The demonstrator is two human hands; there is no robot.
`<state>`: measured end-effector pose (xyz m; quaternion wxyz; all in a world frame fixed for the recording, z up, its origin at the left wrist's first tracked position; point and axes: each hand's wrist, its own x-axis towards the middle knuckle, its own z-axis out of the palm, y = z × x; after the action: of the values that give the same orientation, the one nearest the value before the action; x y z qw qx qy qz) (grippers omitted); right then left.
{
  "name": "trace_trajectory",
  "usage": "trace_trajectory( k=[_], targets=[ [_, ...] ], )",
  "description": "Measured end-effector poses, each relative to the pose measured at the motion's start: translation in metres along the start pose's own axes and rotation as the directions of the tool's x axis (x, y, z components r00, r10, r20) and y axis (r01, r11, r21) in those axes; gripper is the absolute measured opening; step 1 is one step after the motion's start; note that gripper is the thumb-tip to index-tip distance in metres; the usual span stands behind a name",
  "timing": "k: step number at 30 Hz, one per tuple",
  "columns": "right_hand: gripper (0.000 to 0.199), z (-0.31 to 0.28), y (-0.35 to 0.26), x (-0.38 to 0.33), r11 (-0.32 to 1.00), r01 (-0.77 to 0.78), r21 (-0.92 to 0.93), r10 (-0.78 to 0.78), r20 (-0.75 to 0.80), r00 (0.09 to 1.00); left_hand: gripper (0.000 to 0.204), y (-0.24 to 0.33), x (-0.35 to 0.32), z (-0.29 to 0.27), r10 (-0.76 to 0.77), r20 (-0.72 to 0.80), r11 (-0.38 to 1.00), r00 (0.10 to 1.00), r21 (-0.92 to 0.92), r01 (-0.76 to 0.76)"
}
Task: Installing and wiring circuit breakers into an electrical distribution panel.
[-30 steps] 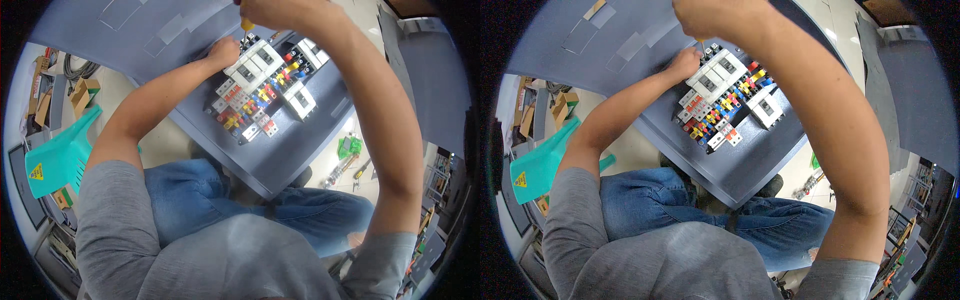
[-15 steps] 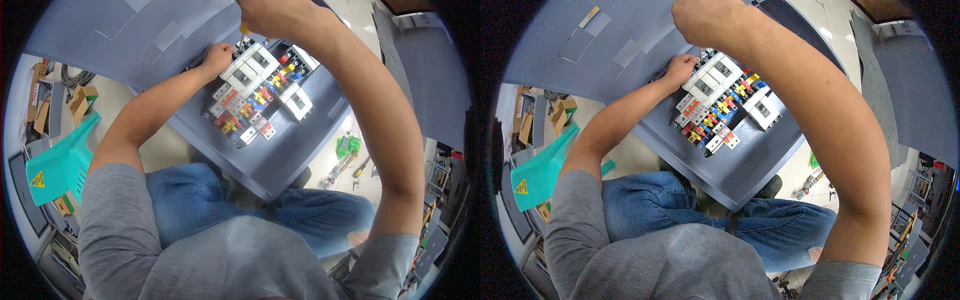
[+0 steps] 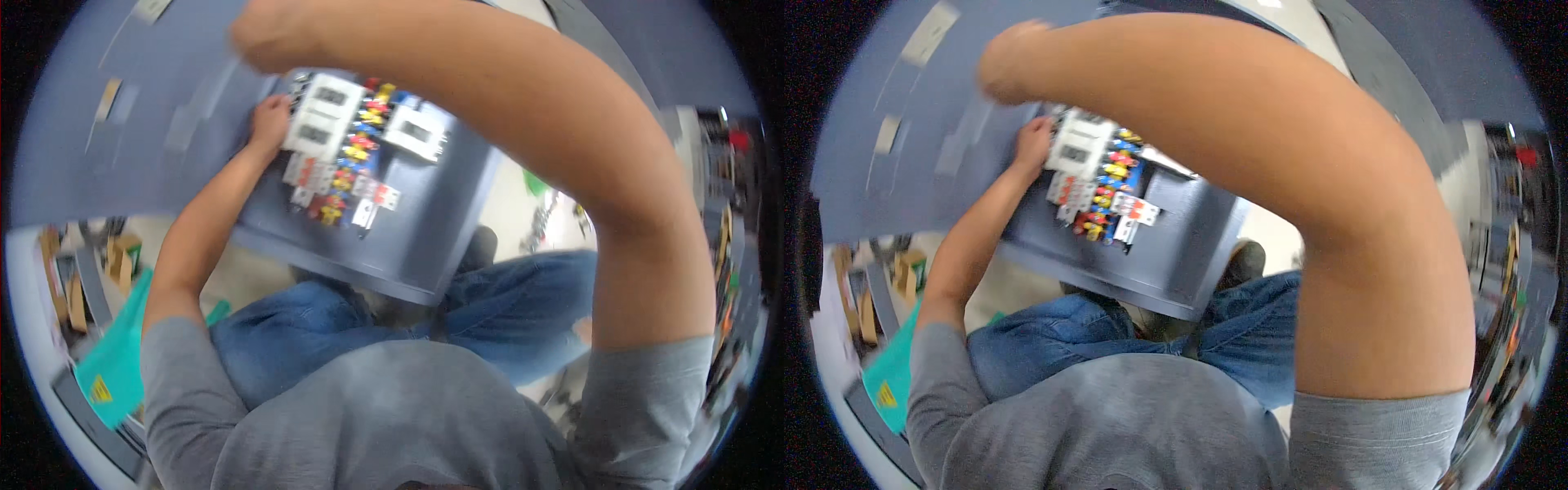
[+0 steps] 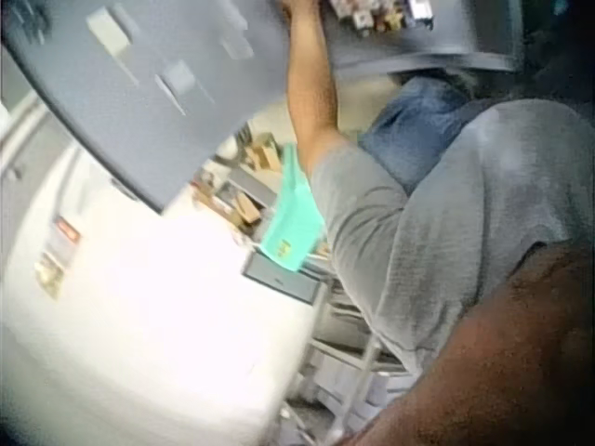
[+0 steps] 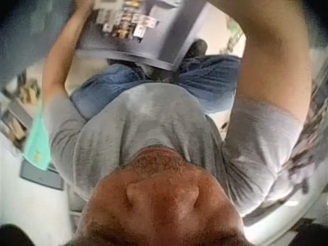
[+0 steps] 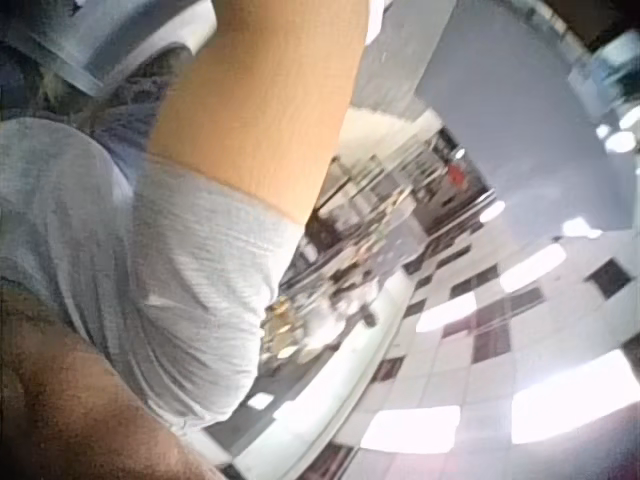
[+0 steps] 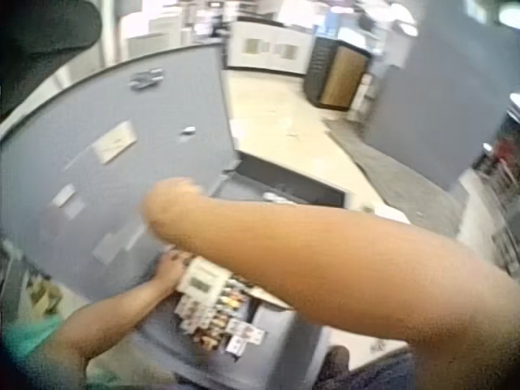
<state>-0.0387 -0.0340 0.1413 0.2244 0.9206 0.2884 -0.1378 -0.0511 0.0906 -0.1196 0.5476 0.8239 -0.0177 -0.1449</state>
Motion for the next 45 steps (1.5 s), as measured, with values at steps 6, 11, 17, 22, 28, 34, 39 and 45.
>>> trace_trajectory(
  k=[6,11,17,22,28,34,39,45],
  targets=[
    [0.017,-0.011,-0.014,-0.061,0.919,0.062,0.389,0.082,-0.342,0.936,0.025,-0.004,0.004,-0.002,0.029,-0.003,0.997,1.000,-0.072,-0.029],
    [0.023,-0.027,0.000,-0.051,0.837,-0.161,0.523,0.246,-0.096,0.964,0.025,0.005,-0.003,0.005,0.041,-0.069,0.999,0.997,0.002,-0.040],
    [0.027,-0.043,-0.012,-0.070,0.982,0.120,0.143,-0.106,-0.106,0.989,0.027,0.022,-0.013,-0.009,-0.019,-0.081,0.994,0.997,0.105,0.028],
    [0.023,-0.039,-0.012,-0.037,0.854,-0.208,0.477,0.253,-0.032,0.967,0.029,0.019,-0.011,0.002,-0.030,-0.062,0.997,0.998,0.074,0.034],
    [0.030,-0.025,0.044,-0.084,0.929,-0.144,0.340,0.202,-0.141,0.969,0.030,0.008,-0.015,-0.013,-0.031,0.008,0.994,0.999,0.101,0.030],
    [0.031,0.151,0.109,-0.389,0.142,-0.306,0.941,0.742,0.103,0.662,0.041,0.089,-0.044,-0.013,0.284,0.221,0.723,0.933,0.591,-0.359],
    [0.031,0.316,0.027,-0.532,-0.711,-0.329,0.622,0.649,0.760,0.033,0.044,0.195,-0.063,0.045,0.516,0.475,0.482,0.713,0.527,-0.700],
    [0.028,0.439,-0.042,-0.571,-0.778,-0.143,0.612,0.627,0.740,-0.244,0.042,0.273,-0.106,0.183,0.519,0.650,0.564,0.555,0.227,-0.794]
  ],
)
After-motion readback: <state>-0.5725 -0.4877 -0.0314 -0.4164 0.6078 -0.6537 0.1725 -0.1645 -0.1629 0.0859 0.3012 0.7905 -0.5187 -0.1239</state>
